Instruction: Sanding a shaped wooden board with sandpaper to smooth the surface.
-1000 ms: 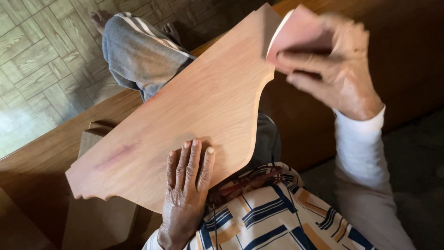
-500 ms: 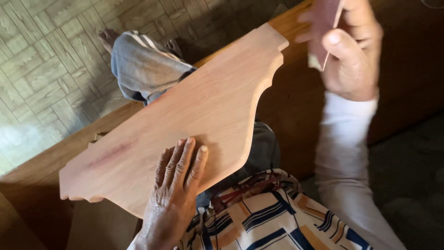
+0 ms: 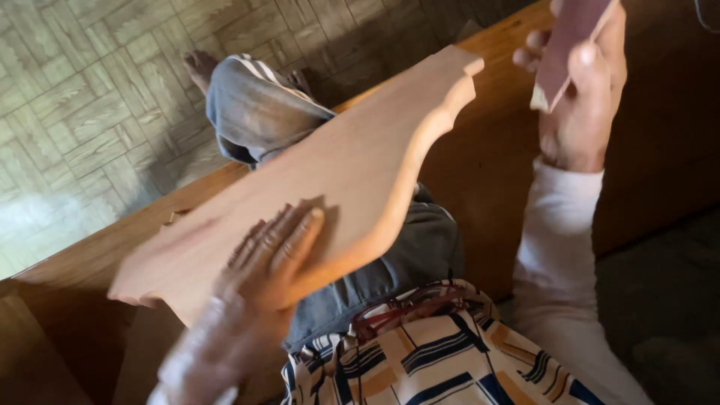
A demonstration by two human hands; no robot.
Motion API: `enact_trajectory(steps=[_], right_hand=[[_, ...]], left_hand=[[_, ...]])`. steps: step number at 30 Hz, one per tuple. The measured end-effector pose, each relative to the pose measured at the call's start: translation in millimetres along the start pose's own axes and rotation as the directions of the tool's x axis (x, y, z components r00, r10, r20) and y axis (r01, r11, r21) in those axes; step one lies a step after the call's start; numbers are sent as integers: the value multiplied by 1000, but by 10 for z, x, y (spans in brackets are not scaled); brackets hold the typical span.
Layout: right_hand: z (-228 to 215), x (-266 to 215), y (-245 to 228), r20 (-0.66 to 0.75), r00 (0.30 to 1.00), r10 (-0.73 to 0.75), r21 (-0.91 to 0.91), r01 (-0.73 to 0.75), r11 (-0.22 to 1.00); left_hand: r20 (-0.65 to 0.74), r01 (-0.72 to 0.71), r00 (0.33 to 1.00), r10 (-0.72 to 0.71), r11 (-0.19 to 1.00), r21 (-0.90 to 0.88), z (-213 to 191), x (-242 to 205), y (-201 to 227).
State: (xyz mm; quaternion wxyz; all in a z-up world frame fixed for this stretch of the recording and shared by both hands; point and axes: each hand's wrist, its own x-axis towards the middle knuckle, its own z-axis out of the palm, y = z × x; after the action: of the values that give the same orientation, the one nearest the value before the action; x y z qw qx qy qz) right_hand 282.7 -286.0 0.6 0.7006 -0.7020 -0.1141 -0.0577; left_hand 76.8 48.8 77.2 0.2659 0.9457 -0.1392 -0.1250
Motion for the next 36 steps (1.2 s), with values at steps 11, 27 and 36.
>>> enact_trajectory(steps=[11,27,36], right_hand=[[1118,169,-237,167,940,-297,215,259,942],[1402,691,403,331,913,-238,169,191,967],[1545,972,274,478,878,6,-42,15,999]], left_hand=[[354,276,883,-308,951,139,-890,710,-226],[-450,153,884,128,830,537,-1026,318,-758],[-662,641,692,-287,667,380,-469,-190,-1434]])
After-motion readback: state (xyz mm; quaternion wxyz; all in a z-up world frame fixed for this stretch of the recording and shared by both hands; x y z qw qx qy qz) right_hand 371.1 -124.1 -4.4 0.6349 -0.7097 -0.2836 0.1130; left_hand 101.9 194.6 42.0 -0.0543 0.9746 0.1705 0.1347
